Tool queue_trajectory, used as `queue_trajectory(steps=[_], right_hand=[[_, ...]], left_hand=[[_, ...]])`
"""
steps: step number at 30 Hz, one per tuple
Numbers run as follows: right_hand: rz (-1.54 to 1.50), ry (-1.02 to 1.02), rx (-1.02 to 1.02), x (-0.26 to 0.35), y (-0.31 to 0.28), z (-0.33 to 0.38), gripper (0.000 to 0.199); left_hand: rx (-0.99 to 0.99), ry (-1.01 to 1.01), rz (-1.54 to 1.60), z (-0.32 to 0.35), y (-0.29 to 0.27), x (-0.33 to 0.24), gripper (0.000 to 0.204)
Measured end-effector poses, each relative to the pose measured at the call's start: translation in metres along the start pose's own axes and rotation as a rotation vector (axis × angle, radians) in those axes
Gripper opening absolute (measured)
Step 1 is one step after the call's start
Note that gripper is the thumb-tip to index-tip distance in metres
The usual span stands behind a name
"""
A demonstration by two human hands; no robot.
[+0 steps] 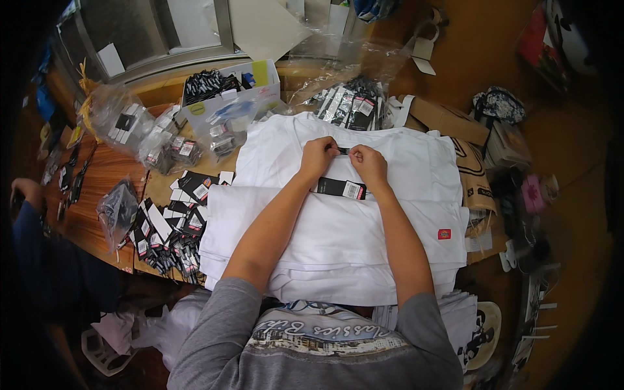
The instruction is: The person organizes small black and white tags on a cluttered table, then picks up a stack of white Dickies t-shirts. They attach tags to the shirts one by one, handling each shirt individually and placing the tagged shirts back on the table.
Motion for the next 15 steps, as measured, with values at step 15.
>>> queue_trajectory(steps=[15], right_hand=[[-1.006, 0.481, 0.802, 0.004, 0.074, 0.028, 0.009]], left_hand=[[0.129, 0.050, 0.087, -0.001, 0.012, 0.004, 0.009]])
Point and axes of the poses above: each hand's wrist, its own z-axis away from the middle knuckle, its own y-axis out of the palm, x = y × z, the point moved 10 cm from there along -z, towards the middle knuckle, and after that the axes turned 14 degrees about z, right-handed, at the moved point
